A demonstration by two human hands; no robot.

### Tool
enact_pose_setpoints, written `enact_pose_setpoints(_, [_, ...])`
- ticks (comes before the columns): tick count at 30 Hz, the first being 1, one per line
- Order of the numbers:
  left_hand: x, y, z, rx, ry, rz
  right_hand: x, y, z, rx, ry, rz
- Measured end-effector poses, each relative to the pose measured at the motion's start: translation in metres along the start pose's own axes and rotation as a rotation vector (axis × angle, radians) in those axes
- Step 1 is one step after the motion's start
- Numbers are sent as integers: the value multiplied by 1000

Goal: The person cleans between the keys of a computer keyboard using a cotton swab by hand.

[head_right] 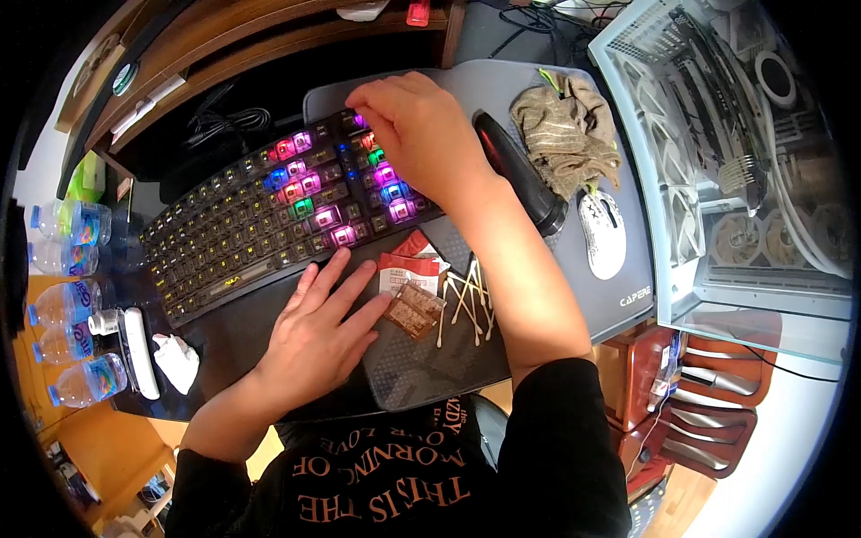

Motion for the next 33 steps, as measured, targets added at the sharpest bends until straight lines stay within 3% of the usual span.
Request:
enact_pose_setpoints(12, [-3, 0, 0, -1, -27, -7, 6, 11, 0, -76, 90, -94])
enact_pose_setpoints(21, [0, 1, -1, 4, -21, -5, 6, 9, 0, -25, 97, -50])
enact_pose_setpoints(30, [0, 1, -2, 15, -23, -1, 13, -2, -3, 161, 99, 167])
enact_pose_setpoints(33, [1, 1, -2, 18, -16, 3, 16, 2, -5, 40, 94, 81])
Point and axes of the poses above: each hand's wrist, its own z-axis towards the middle knuckle, its own x-axis out of the palm, y = z × x, the point moved 10 cm from there along z, towards the middle knuckle, and after that the axes turned 1 degree about x, right-handed, at the moved point
